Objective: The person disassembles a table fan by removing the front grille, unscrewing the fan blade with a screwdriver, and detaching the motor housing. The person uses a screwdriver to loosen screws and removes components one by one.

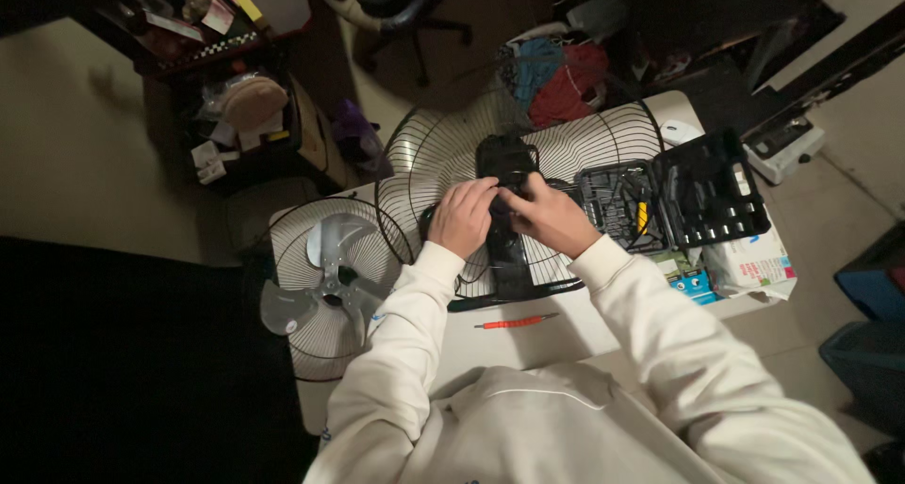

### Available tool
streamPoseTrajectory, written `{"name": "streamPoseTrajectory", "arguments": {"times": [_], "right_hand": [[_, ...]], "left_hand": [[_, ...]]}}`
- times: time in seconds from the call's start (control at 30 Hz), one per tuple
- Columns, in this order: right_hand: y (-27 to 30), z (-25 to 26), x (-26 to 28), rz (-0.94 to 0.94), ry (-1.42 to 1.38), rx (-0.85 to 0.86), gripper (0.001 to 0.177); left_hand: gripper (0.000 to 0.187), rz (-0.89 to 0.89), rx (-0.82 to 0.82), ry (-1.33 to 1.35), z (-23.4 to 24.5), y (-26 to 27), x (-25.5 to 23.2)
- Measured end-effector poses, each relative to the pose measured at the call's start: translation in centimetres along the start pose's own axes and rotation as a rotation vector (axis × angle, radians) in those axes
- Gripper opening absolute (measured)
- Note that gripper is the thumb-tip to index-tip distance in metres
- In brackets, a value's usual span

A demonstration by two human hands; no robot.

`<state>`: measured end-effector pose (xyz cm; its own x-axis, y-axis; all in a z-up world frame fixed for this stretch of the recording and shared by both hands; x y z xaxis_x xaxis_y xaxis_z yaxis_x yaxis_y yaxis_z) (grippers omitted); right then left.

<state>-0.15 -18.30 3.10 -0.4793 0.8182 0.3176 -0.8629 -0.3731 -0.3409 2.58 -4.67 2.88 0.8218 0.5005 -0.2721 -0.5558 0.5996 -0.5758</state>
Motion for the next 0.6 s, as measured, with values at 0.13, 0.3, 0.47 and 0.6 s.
{"name": "streamPoseTrajectory", "arguments": {"times": [0.13,0.3,0.47,0.6], "right_hand": [[-0.3,0.7,0.7,0.114,0.050,0.046,0.061],[-0.7,0.5,0.8,0.179,0.109,0.066,0.061],[-0.8,0.6,0.9,0.275,0.118,0.063,0.058],[-1.2,0.8,1.1,0.379,0.152,0.067,0.053]], "left_hand": [[0.058,0.057,0.072,-0.007,-0.8,0.6,0.0],[0.088,0.102,0.068,-0.013,-2.1,1.5,-0.1],[0.089,0.073,0.036,-0.080,-3.3,2.5,0.2],[0.089,0.027,-0.055,-0.075,-3.3,2.7,0.1]]}}
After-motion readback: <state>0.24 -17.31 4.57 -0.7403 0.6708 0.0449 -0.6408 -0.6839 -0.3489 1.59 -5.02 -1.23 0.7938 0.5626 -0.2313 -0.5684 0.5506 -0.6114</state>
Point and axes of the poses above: each hand's wrist, its own y-axis away from the middle knuckle, its own z-axis out of the back of the hand, x = y × z, the point moved 8 cm from there along -y, towards the middle knuckle
